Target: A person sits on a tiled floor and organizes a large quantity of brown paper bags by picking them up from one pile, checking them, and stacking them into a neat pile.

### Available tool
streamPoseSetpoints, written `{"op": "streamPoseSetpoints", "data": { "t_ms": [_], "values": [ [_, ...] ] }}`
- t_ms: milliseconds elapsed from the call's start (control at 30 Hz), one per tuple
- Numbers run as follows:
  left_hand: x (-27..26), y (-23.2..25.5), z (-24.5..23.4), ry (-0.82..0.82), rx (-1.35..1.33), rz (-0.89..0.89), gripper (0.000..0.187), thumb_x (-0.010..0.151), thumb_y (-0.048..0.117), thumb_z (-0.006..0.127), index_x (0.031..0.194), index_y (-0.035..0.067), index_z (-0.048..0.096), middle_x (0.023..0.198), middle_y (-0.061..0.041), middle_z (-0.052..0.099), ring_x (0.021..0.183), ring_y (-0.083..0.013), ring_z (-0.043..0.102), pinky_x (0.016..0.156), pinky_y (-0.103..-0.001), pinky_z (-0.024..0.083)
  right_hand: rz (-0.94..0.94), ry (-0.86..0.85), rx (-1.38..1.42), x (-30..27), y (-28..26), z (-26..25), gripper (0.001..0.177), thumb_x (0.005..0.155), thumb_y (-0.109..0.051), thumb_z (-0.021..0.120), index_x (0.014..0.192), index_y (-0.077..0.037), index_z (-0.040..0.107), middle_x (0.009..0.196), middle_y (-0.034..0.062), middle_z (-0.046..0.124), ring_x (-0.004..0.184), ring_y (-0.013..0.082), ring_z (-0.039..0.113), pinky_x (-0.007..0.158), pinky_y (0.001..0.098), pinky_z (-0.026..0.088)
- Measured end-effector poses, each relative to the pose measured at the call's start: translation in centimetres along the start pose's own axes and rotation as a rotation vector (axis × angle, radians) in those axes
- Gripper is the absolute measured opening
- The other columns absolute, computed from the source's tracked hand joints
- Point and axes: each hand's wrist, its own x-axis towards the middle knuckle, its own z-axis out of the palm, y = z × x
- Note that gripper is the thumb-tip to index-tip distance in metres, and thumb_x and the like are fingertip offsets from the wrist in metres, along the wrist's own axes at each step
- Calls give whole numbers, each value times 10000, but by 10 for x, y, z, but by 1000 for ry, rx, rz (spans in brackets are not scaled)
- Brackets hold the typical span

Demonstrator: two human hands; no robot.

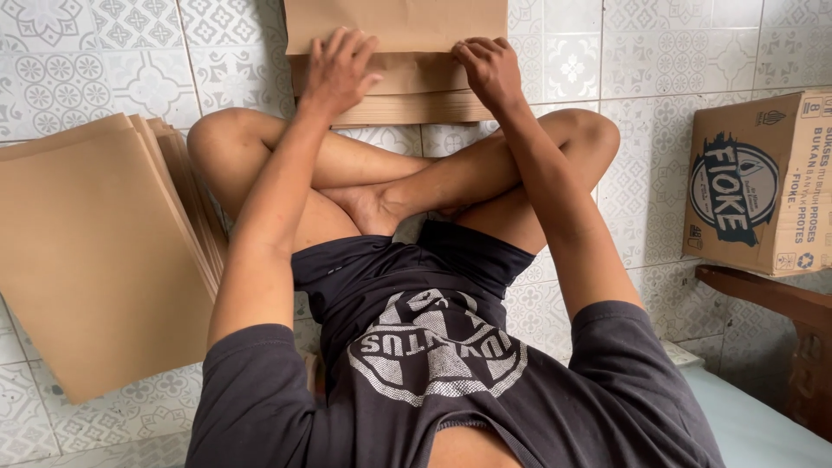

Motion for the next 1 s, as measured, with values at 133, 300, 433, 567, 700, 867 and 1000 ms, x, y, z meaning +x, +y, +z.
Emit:
{"op": "streamPoseSetpoints", "data": {
  "t_ms": [133,300,433,567,700,867,1000],
  "values": [
    [37,43,30,29,-27,53,650,809,440,907,1340,194,624,1273,-22,610,1178,-239,534,948,-454,451,27,0,-18,-6,0,6,81,981,-166,699,1005,-152,775,1064,-58,819,1051,125,759,818,267,532],
    [47,58,30,195,-37,38,265,763,197,886,942,177,692,925,15,581,858,-175,505,798,-353,392,-10,-17,-37,-8,0,1,54,951,-148,702,994,-162,732,1043,-78,812,1032,109,754,822,268,517],
    [44,52,24,277,90,107,212,785,164,837,875,166,646,889,17,531,825,-151,467,736,-296,412,-16,-40,-19,-8,-5,-7,37,935,-129,705,968,-134,687,1047,-61,796,1006,116,741,833,275,505],
    [28,22,41,204,99,132,161,869,175,843,960,196,712,926,48,618,840,-126,525,747,-244,471,-17,-52,-55,-10,-4,-6,47,950,-146,708,991,-126,700,1062,-53,788,1048,124,720,837,284,529],
    [-3,-6,-9,139,253,135,232,788,70,772,938,187,639,882,29,512,831,-135,470,719,-266,443,-5,-188,47,-24,2,17,121,1084,-116,528,1087,-19,599,1458,88,543,1411,245,435,1164,414,332],
    [-17,-13,-23,188,270,150,233,769,10,728,798,165,555,812,26,448,778,-128,438,641,-247,453,47,-404,125,-18,-3,22,355,1106,-136,438,1401,30,546,1527,118,562,1449,315,426,1186,518,315],
    [-21,-12,-18,130,209,131,198,807,76,736,880,134,562,949,-11,444,888,-200,426,707,-339,437,16,-395,104,-22,-1,18,375,1100,-162,480,1434,1,530,1530,113,567,1448,314,431,1181,513,332]
  ]
}}
